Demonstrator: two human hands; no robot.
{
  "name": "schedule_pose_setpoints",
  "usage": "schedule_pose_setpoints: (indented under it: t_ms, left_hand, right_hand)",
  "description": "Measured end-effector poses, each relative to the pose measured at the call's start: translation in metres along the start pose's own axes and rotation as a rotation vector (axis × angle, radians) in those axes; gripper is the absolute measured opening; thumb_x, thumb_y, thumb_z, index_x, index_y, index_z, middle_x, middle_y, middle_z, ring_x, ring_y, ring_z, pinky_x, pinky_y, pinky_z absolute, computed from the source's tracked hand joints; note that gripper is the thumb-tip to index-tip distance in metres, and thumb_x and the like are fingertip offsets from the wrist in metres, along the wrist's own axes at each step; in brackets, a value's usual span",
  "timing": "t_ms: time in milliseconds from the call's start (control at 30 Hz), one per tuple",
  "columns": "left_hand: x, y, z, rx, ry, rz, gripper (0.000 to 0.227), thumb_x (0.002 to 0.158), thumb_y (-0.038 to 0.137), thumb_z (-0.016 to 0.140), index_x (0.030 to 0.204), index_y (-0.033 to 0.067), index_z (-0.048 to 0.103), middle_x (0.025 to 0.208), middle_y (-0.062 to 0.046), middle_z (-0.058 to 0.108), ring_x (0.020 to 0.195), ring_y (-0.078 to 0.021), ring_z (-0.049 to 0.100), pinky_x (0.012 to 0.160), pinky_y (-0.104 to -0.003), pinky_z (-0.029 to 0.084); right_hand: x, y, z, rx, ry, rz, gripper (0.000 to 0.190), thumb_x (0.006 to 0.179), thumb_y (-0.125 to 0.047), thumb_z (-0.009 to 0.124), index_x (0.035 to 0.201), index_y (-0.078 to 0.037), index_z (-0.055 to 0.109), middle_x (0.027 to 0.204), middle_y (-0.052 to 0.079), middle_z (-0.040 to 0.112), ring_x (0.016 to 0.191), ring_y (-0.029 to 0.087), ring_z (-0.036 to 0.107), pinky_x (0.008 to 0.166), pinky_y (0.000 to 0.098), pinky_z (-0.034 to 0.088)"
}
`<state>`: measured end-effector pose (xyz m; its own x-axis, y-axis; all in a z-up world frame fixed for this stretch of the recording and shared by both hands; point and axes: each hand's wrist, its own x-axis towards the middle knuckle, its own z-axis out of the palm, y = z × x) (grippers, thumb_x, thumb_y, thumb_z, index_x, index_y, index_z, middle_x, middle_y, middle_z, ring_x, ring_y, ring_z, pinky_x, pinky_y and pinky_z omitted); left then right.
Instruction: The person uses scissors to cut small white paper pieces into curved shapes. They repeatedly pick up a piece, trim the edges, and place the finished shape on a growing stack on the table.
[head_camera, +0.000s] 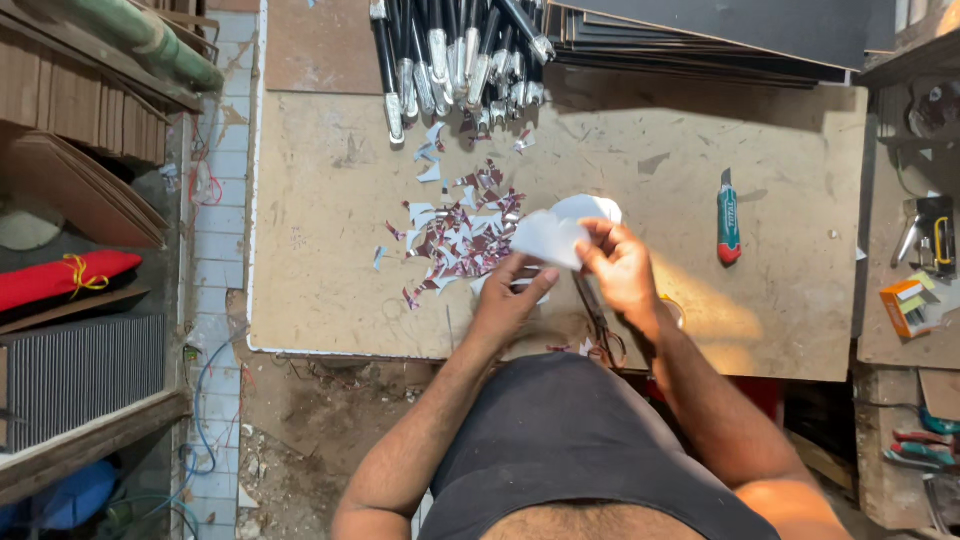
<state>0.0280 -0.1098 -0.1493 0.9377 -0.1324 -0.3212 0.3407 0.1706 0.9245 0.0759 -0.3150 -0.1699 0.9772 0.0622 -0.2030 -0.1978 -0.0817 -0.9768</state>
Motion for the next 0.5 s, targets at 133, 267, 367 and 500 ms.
schedule_pose_setpoints:
  t_ms: [133,267,367,500]
  left_hand:
    - [-0.013,-0.007,-0.022,0.401,0.304,0.064,0.055,0.089,0.029,0.077,0.138,0.0102,0.062,0.126,-0.013,0.064,0.110,-0.0201,0.064,0.090,-0.034,0.054]
    - [-0.033,-0.037,-0.040,0.492,0.460,-0.077,0.056,0.088,0.027,0.079,0.138,0.0094,0.062,0.122,-0.015,0.062,0.108,-0.0237,0.066,0.093,-0.037,0.056]
    - [-0.038,-0.059,-0.040,0.437,0.494,-0.099,0.059,0.087,0.024,0.079,0.139,0.0064,0.058,0.124,-0.015,0.060,0.109,-0.0241,0.068,0.094,-0.037,0.056]
    - [-0.039,-0.077,-0.032,0.276,0.546,-0.085,0.063,0.086,0.019,0.079,0.140,0.0015,0.053,0.127,-0.017,0.060,0.115,-0.0245,0.067,0.096,-0.036,0.058]
  right_hand:
    - [0.034,-0.003,-0.031,-0.521,0.072,-0.059,0.049,0.094,-0.025,0.077,0.137,-0.004,0.064,0.108,0.015,0.068,0.096,0.027,0.064,0.081,0.0405,0.056]
    - [0.050,-0.004,-0.037,-1.120,0.006,-0.439,0.077,0.069,-0.034,0.092,0.133,-0.005,0.061,0.132,0.027,0.056,0.122,0.044,0.052,0.098,0.0539,0.045]
    - [0.073,0.005,-0.030,-1.128,-0.144,-0.609,0.069,0.062,-0.026,0.090,0.123,-0.009,0.064,0.139,0.025,0.054,0.129,0.042,0.049,0.103,0.0528,0.043]
    - [0.094,0.026,-0.029,-1.126,-0.383,-0.451,0.049,0.067,-0.016,0.087,0.113,-0.016,0.067,0.138,0.012,0.058,0.132,0.036,0.051,0.100,0.0476,0.046]
